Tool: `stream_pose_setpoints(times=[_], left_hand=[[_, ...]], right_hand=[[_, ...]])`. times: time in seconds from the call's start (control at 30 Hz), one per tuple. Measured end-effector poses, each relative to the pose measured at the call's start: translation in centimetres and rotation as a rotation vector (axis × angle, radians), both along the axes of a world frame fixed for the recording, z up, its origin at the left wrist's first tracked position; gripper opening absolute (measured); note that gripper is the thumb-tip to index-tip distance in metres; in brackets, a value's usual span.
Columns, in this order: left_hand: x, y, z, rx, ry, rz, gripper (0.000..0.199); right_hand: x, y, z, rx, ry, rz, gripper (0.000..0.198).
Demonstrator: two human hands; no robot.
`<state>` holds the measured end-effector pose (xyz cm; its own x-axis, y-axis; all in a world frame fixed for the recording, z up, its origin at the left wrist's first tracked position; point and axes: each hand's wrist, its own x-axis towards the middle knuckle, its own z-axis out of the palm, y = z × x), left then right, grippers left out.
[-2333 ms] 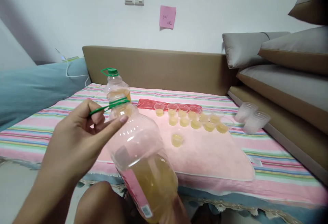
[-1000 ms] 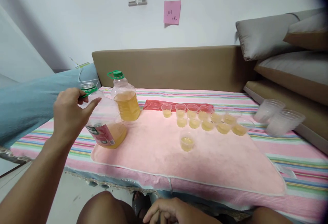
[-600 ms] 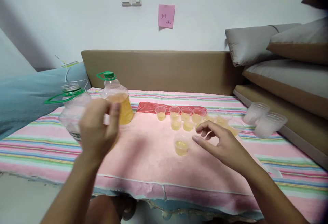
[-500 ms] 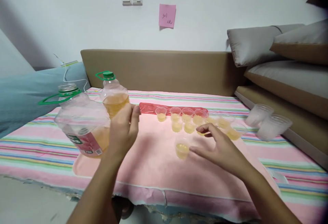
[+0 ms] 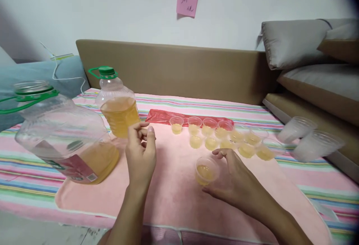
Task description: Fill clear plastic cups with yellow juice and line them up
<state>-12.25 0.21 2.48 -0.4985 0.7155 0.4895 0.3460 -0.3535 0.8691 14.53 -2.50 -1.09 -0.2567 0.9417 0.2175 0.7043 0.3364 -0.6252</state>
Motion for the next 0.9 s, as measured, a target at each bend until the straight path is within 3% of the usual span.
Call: stream_pose_setpoints(times=[0.57,0.9], left_hand=[[0.9,0.2,-0.8,-0.012,0.005,-0.071,0.013],[0.1,0.4,-0.3,-0.020,-0.025,-0.060,0.014]], right_hand=[[-0.9,0.0,0.9,-0.052,0.018,0.038,0.044],[-1.2,0.0,1.1,0.027,0.016,0.063,0.043]])
